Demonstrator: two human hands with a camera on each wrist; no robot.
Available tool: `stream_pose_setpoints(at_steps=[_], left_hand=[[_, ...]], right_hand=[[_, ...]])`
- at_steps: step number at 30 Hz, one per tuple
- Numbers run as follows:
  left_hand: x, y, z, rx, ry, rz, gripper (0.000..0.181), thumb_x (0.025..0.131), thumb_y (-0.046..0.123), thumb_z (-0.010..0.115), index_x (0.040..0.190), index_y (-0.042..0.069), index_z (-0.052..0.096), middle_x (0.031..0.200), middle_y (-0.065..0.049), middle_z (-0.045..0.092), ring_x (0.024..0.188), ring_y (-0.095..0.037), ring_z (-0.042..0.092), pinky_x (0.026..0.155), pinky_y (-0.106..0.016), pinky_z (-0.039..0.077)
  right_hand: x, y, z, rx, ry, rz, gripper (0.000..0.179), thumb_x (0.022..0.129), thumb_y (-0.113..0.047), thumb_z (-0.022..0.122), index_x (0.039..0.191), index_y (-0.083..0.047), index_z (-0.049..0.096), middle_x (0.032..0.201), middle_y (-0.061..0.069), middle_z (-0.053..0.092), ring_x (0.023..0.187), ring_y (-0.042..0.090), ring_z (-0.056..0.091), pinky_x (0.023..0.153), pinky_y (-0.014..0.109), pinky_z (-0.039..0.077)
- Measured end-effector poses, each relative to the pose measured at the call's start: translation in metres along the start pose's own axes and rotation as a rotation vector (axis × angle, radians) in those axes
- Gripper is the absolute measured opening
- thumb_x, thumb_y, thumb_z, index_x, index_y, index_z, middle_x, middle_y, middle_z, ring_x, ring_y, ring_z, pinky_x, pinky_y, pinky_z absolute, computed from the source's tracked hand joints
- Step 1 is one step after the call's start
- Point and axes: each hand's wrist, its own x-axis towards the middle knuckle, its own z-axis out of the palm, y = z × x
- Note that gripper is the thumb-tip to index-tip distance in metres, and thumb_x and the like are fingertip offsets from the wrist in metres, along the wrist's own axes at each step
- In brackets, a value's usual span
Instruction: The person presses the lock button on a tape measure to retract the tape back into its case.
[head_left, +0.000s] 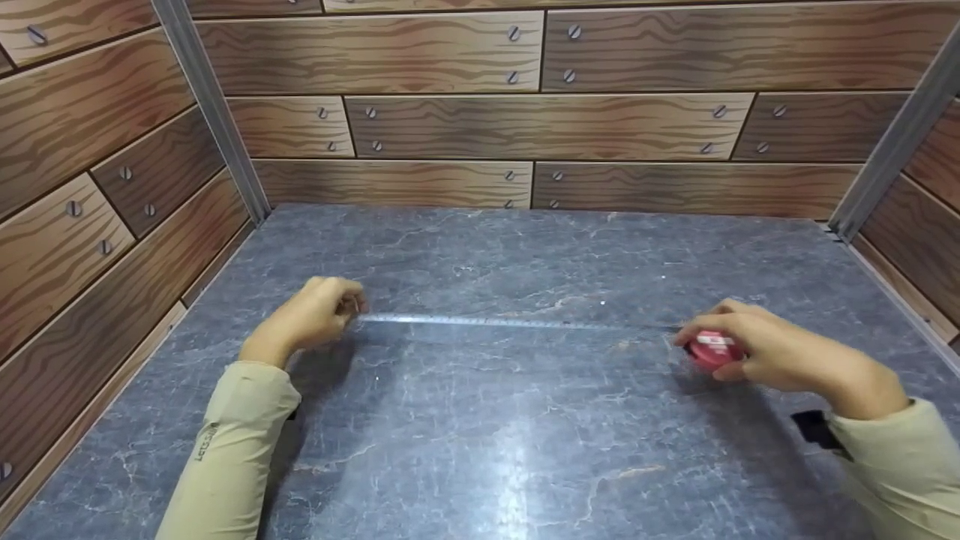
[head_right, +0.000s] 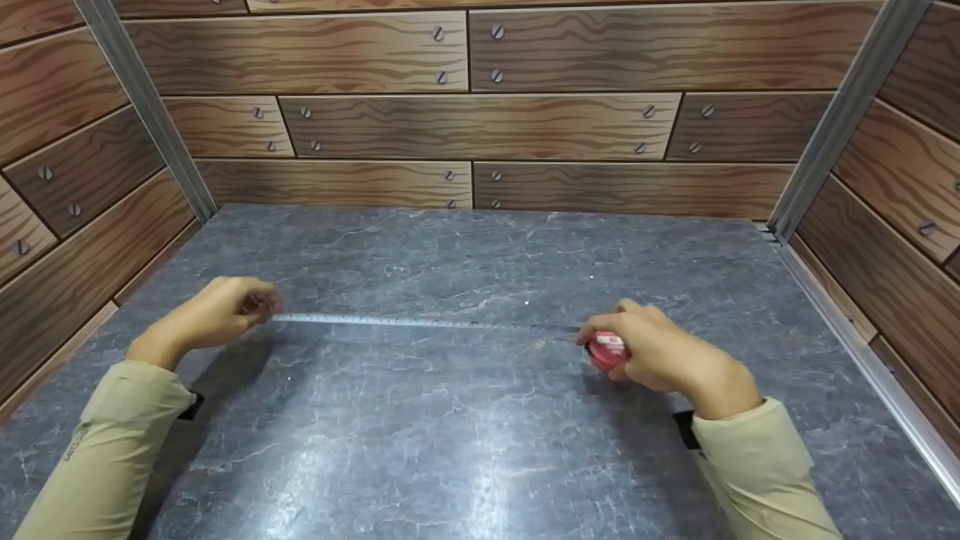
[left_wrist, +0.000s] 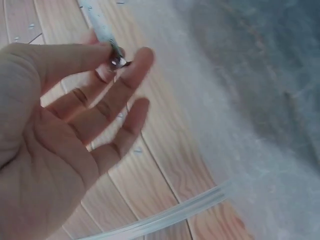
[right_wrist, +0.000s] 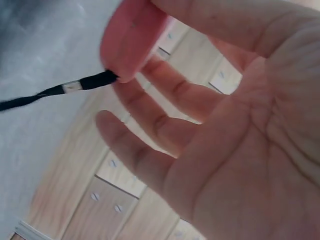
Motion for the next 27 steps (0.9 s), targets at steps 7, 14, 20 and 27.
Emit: stream_pose_setpoints(at_steps=[7, 14, 20, 27], left_hand=[[-0.002, 0.009, -0.015, -0.040, 0.065, 0.079, 0.027, 0.090, -0.013, 0.060, 0.096, 0.006, 0.078, 0.091, -0.011, 0.075, 0.083, -0.020, 0.068, 0.078, -0.039, 0.058], [-0.008, 0.020, -0.032, -0.040, 0.088, 0.078, 0.014, 0.093, -0.006, 0.074, 0.094, 0.007, 0.079, 0.089, -0.007, 0.076, 0.080, -0.015, 0.067, 0.075, -0.030, 0.056], [-0.011, 0.029, -0.043, 0.001, 0.108, 0.098, 0.007, 0.096, 0.000, 0.074, 0.092, 0.005, 0.075, 0.096, -0.012, 0.075, 0.091, -0.027, 0.074, 0.085, -0.046, 0.062], [-0.012, 0.032, -0.046, 0.008, 0.104, 0.087, 0.009, 0.099, 0.004, 0.074, 0.090, 0.007, 0.073, 0.090, -0.008, 0.078, 0.087, -0.024, 0.074, 0.083, -0.046, 0.061]], right_hand=[[-0.014, 0.002, -0.019, -0.010, 0.018, 0.014, 0.053, 0.077, -0.008, 0.091, 0.127, -0.021, 0.076, 0.124, 0.018, 0.068, 0.107, 0.032, 0.066, 0.085, 0.044, 0.053], [-0.025, 0.000, -0.035, -0.029, 0.034, 0.057, 0.051, 0.079, -0.005, 0.091, 0.124, -0.022, 0.076, 0.128, 0.017, 0.067, 0.112, 0.037, 0.067, 0.084, 0.039, 0.055], [-0.035, -0.006, -0.040, -0.088, 0.100, 0.025, 0.054, 0.075, -0.001, 0.093, 0.121, -0.025, 0.077, 0.129, 0.014, 0.068, 0.118, 0.043, 0.066, 0.089, 0.055, 0.056], [-0.044, -0.006, -0.046, -0.148, 0.139, 0.030, 0.052, 0.073, -0.001, 0.094, 0.116, -0.025, 0.077, 0.125, 0.014, 0.069, 0.114, 0.042, 0.067, 0.084, 0.052, 0.056]])
